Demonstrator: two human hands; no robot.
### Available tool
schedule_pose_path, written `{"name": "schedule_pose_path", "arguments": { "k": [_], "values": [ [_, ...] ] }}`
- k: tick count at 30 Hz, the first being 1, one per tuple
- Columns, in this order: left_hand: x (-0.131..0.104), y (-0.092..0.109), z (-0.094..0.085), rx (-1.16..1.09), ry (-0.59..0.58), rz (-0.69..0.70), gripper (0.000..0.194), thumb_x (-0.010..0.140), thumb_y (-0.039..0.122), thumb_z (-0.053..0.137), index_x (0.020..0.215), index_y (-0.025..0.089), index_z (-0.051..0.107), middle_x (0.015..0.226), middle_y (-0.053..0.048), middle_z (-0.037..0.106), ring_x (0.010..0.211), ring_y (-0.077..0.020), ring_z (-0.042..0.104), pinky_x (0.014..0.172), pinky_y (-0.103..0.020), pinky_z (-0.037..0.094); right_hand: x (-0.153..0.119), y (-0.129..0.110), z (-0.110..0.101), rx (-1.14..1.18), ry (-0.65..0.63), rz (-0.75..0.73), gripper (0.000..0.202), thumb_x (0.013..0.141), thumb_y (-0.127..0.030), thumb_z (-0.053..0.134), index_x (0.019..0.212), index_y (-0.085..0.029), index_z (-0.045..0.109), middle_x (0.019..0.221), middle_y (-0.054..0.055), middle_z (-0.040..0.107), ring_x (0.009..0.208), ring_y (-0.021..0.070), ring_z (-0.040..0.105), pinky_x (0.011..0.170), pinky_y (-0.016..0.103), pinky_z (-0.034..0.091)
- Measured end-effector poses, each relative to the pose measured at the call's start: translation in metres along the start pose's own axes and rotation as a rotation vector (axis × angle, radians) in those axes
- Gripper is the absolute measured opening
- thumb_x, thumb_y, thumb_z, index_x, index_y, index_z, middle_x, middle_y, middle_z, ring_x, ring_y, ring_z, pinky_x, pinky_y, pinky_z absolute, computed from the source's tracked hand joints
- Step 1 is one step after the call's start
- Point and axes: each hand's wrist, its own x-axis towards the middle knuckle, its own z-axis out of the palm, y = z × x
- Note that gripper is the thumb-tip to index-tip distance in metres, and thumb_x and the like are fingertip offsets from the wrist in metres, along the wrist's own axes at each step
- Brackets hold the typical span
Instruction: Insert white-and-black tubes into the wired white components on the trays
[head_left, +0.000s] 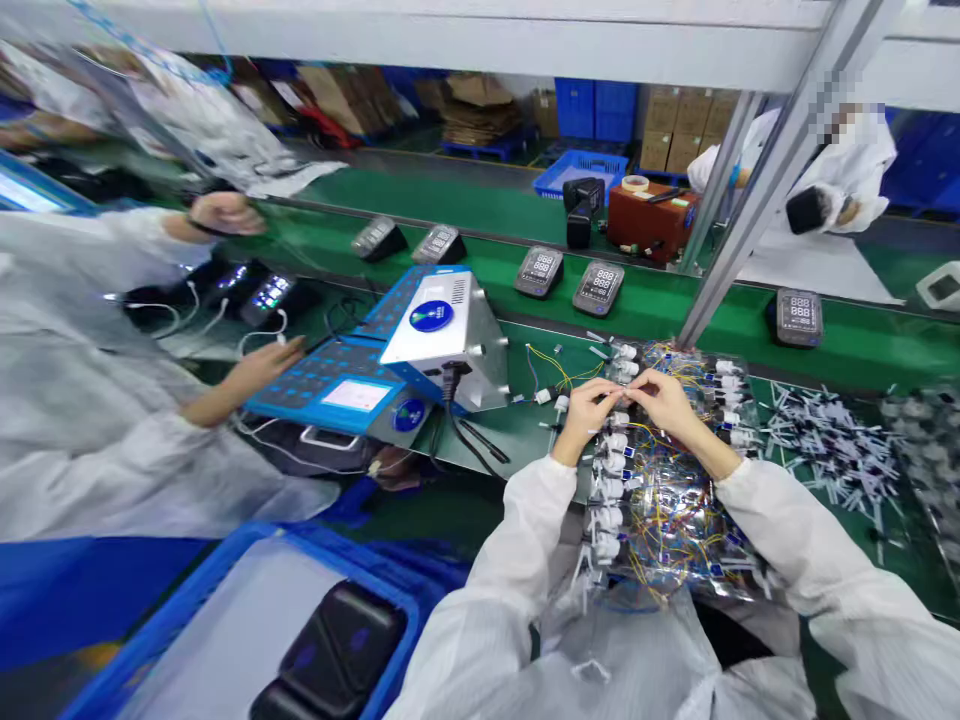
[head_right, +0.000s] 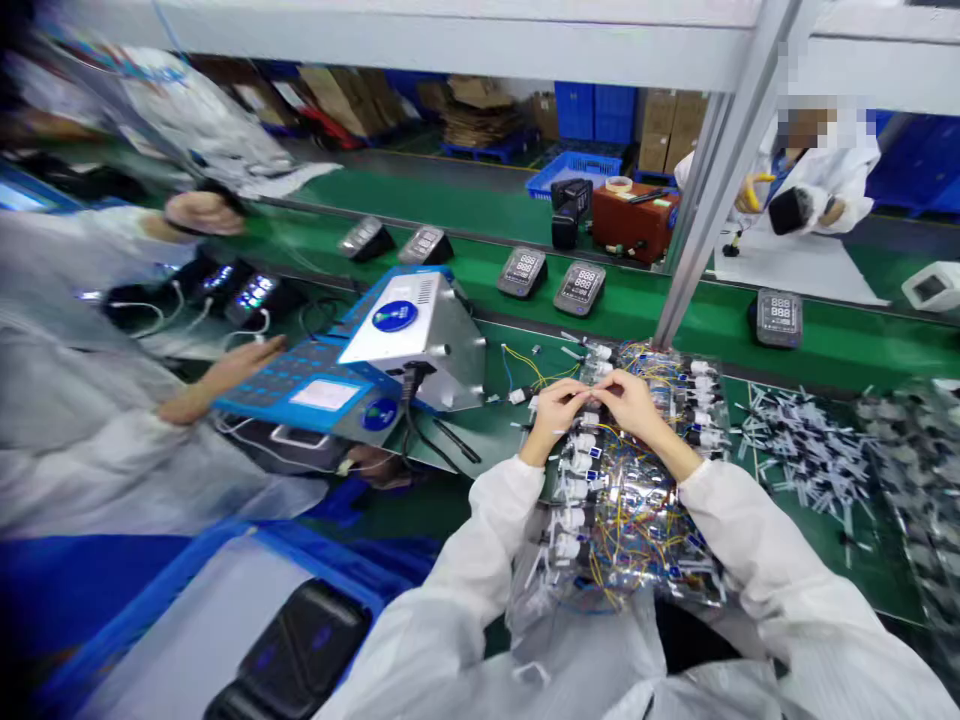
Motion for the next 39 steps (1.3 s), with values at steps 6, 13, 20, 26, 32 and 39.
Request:
{"name": "schedule_pose_path", "arguments": {
  "k": [6,13,20,26,32,39],
  "values": [
    [-0.002,0.006,-0.001,0.081,-0.07,0.039,0.017,0.096,0.031,0.07,0.092,0.018,0.08,0.089,-0.008,0.078,0.084,-0.0189,0.073,0.081,-0.035,0.059,0.001,0.005,-0.004,-0.022,-0.032,0.025,0.022,0.085,-0.04,0.075,0.084,-0.019,0.07,0.08,0.006,0.076,0.076,0.0215,0.072,0.076,0.035,0.058],
    [-0.013,0.048,-0.045,0.446,-0.038,-0.053,0.024,0.1,0.031,0.061,0.119,0.021,0.073,0.119,-0.012,0.073,0.117,-0.0254,0.065,0.106,-0.045,0.051,0.006,-0.002,-0.014,-0.258,-0.145,-0.004,0.013,0.083,-0.03,0.073,0.09,-0.018,0.074,0.087,0.005,0.077,0.081,0.0212,0.071,0.081,0.034,0.056],
    [-0.059,0.054,-0.096,0.805,-0.114,-0.505,0.026,0.085,0.028,0.077,0.108,0.017,0.072,0.109,-0.014,0.069,0.106,-0.0302,0.064,0.098,-0.043,0.051,0.013,-0.038,-0.025,-0.597,-0.169,-0.147,0.011,0.087,-0.023,0.068,0.088,-0.017,0.078,0.092,0.009,0.076,0.087,0.0227,0.069,0.083,0.034,0.051],
    [-0.009,0.097,-0.124,0.579,-0.054,-0.46,0.028,0.101,0.035,0.051,0.087,0.018,0.069,0.075,-0.003,0.066,0.071,-0.0172,0.062,0.069,-0.028,0.049,0.01,-0.079,-0.018,-0.376,-0.152,-0.216,0.016,0.089,-0.026,0.067,0.1,-0.018,0.075,0.101,0.009,0.075,0.093,0.0233,0.07,0.087,0.037,0.054],
    [0.063,0.205,-0.124,0.072,0.098,-0.192,0.033,0.101,0.044,0.055,0.079,0.02,0.056,0.059,0.003,0.051,0.051,-0.0108,0.048,0.051,-0.022,0.04,0.019,-0.102,0.037,-0.214,-0.292,-0.39,0.11,0.065,-0.04,0.094,0.158,-0.019,0.04,0.162,0.019,0.04,0.147,0.0354,0.042,0.116,0.05,0.042],
    [0.103,0.265,-0.098,-0.104,0.21,0.095,0.035,0.101,0.05,0.059,0.081,0.021,0.055,0.067,0.003,0.052,0.06,-0.0107,0.061,0.061,-0.023,0.056,0.044,-0.104,0.079,-0.134,-0.284,-0.202,0.029,0.1,-0.034,0.056,0.094,-0.017,0.078,0.092,0.005,0.076,0.086,0.019,0.067,0.085,0.032,0.049]
  ]
}}
